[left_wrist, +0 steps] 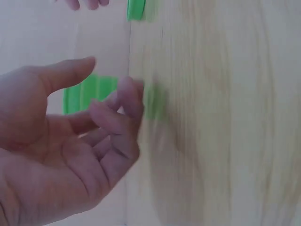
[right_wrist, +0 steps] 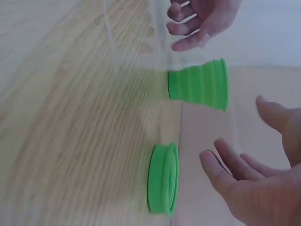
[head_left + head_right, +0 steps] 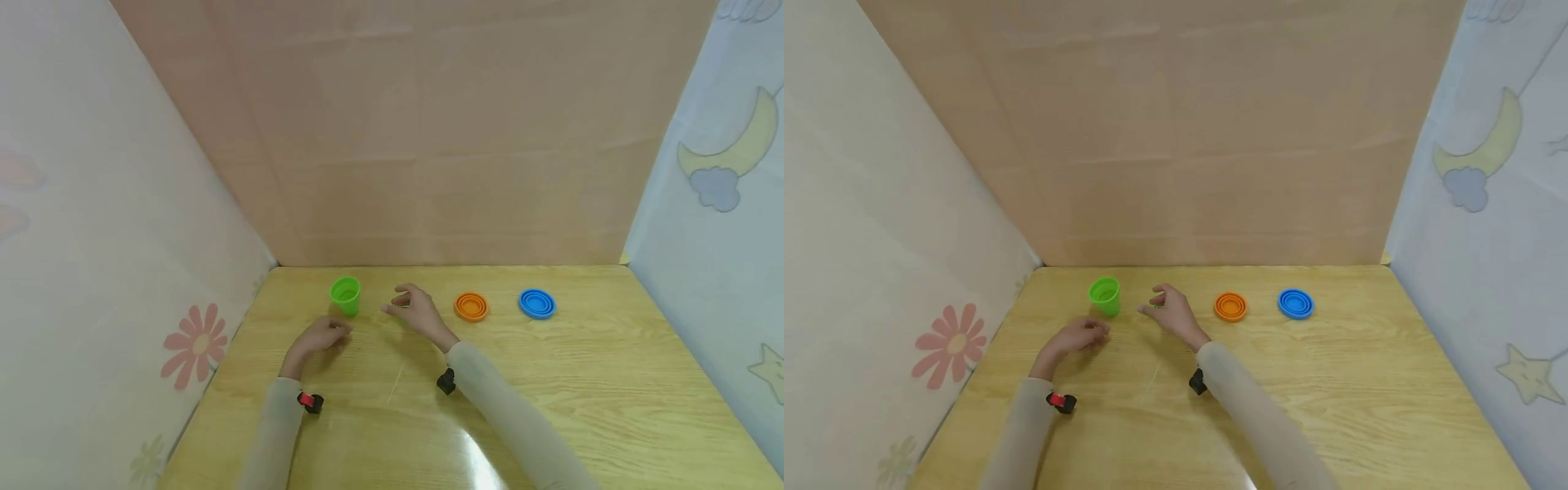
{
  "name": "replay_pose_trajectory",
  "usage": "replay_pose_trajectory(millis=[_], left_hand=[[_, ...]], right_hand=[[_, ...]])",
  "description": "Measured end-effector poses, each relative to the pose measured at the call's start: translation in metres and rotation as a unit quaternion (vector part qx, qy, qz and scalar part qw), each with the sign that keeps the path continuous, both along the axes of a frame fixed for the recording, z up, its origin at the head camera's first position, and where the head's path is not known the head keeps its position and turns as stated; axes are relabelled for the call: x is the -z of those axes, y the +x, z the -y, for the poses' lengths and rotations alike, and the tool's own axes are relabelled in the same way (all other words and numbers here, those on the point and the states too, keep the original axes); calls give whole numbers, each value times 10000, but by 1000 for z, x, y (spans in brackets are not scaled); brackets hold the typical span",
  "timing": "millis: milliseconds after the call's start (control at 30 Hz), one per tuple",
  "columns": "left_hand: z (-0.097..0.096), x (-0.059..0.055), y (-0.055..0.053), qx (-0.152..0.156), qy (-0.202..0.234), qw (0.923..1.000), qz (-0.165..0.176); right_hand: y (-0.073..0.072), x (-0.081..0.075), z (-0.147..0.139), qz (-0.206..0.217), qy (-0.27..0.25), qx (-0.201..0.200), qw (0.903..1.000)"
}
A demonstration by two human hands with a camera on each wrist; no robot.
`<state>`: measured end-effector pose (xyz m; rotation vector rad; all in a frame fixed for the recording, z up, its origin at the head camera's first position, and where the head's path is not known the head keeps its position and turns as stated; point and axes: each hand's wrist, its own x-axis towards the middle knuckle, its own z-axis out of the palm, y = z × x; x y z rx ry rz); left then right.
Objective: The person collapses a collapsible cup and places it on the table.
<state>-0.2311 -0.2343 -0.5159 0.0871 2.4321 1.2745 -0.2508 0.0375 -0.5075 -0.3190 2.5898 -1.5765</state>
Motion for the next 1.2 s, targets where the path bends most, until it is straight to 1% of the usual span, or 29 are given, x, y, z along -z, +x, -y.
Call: replay_pose_trajectory(millis=[133,167,267,367,467,600,733,867,1000,1200], left_hand=[[17,1,-7,-636,303,9975,-34],[19,1,-9,-733,371,9966,-83],[24,2,-16,-798,465,9954,-240],[28,1,-21,-731,419,9958,-354],[33,-2,-26,-619,363,9967,-392],[38,-7,-32,-469,530,9969,-350],[39,-10,-37,-496,801,9953,-216],[37,-8,-42,-505,953,9941,-119],[35,-7,-44,-488,985,9939,-70],[33,-7,-48,-366,983,9943,-179]], right_hand=[[-9,0,17,6,301,-463,9985],[-11,1,20,16,349,-549,9979],[-17,3,30,72,344,-647,9973],[-23,5,40,198,304,-690,9970],[-27,6,50,331,345,-722,9962],[-31,7,63,419,375,-685,9961],[-35,8,72,458,425,-678,9957],[-35,9,75,550,312,-670,9957],[-36,12,77,621,186,-655,9957],[-43,16,80,572,-17,-641,9963]])
